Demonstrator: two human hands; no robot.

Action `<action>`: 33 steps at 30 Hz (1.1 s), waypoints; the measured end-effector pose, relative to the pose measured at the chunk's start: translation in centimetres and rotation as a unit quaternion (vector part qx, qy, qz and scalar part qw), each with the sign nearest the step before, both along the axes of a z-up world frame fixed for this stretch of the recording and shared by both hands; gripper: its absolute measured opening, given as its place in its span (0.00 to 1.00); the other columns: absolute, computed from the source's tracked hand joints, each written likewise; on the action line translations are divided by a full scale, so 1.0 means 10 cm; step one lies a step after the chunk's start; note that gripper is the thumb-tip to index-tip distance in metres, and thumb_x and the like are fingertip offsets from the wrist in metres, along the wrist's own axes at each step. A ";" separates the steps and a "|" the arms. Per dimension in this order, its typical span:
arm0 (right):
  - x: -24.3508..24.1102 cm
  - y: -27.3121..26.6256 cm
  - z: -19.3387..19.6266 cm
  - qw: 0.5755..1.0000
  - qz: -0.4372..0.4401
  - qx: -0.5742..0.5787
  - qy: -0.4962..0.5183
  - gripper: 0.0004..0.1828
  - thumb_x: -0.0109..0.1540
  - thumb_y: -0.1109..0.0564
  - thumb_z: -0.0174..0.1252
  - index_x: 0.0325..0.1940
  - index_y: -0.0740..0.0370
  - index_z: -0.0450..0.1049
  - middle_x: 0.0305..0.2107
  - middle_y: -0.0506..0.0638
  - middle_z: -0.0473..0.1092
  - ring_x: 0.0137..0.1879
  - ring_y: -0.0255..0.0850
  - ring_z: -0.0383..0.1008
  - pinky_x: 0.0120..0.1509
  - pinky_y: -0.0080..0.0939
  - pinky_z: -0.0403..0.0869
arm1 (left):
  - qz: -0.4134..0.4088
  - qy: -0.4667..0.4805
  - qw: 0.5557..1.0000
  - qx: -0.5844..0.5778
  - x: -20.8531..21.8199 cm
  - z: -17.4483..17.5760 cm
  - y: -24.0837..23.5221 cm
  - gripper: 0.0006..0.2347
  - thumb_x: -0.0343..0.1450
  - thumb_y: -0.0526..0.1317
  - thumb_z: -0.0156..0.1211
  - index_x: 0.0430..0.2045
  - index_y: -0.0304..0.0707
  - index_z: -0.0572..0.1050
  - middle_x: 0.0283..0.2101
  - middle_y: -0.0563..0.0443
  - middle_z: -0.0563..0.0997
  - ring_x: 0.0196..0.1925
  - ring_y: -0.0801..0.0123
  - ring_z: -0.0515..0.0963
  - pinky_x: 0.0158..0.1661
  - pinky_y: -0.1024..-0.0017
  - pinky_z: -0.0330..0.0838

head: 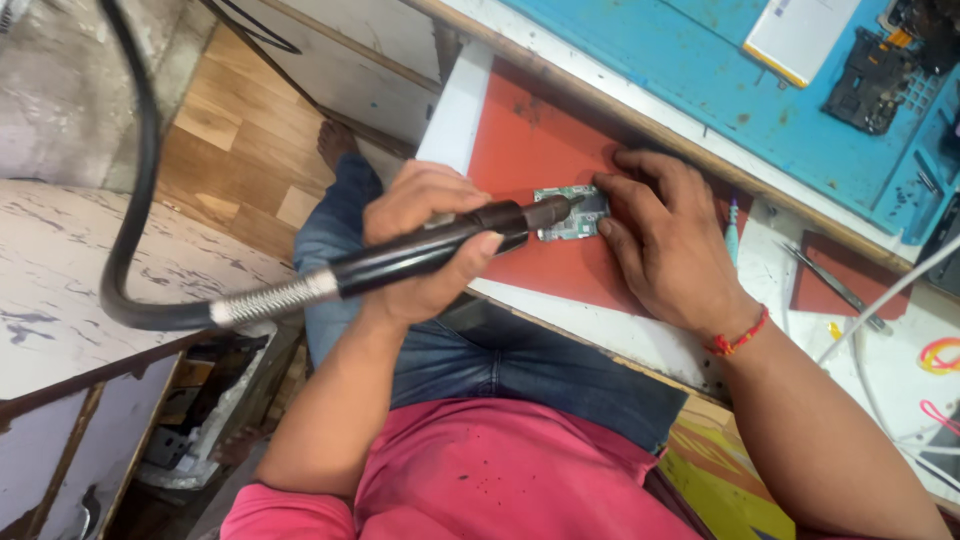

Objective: The person uses a hot air gun to heat a small circuit board, then scrapes the surface with a purple plastic tool. They repeat heating and scraping on the same board, occasionally flipping it over, and briefly handle a light green phone case before returning to the board.

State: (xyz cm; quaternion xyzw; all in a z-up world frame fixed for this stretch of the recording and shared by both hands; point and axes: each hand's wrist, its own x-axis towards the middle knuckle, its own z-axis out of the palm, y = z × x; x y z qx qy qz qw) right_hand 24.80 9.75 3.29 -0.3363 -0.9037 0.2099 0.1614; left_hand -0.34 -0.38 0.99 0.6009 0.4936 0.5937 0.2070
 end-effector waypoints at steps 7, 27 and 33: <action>0.02 -0.01 -0.02 1.000 0.004 0.009 -0.004 0.23 0.62 0.61 0.63 0.61 0.64 0.72 0.62 0.61 0.65 0.66 0.60 0.66 0.70 0.57 0.66 | -0.032 -0.020 0.999 -0.002 -0.03 -0.04 -0.01 0.13 0.71 0.44 0.70 0.36 0.33 0.77 0.39 0.46 0.83 0.43 0.60 0.82 0.49 0.68 0.77; 0.03 -0.04 0.02 0.999 0.017 0.014 -0.029 0.29 0.62 0.52 0.66 0.65 0.62 0.71 0.64 0.66 0.62 0.68 0.64 0.63 0.73 0.59 0.64 | 0.052 -0.047 0.997 0.007 0.03 -0.09 -0.05 0.10 0.74 0.43 0.67 0.37 0.35 0.77 0.37 0.47 0.83 0.44 0.62 0.82 0.49 0.71 0.78; 0.04 -0.02 0.03 0.999 0.024 0.002 -0.034 0.27 0.61 0.55 0.65 0.64 0.62 0.73 0.64 0.66 0.62 0.67 0.63 0.64 0.72 0.59 0.64 | 0.113 -0.059 0.992 0.001 0.06 -0.07 -0.05 0.10 0.74 0.42 0.67 0.37 0.32 0.76 0.41 0.46 0.81 0.44 0.61 0.82 0.49 0.70 0.77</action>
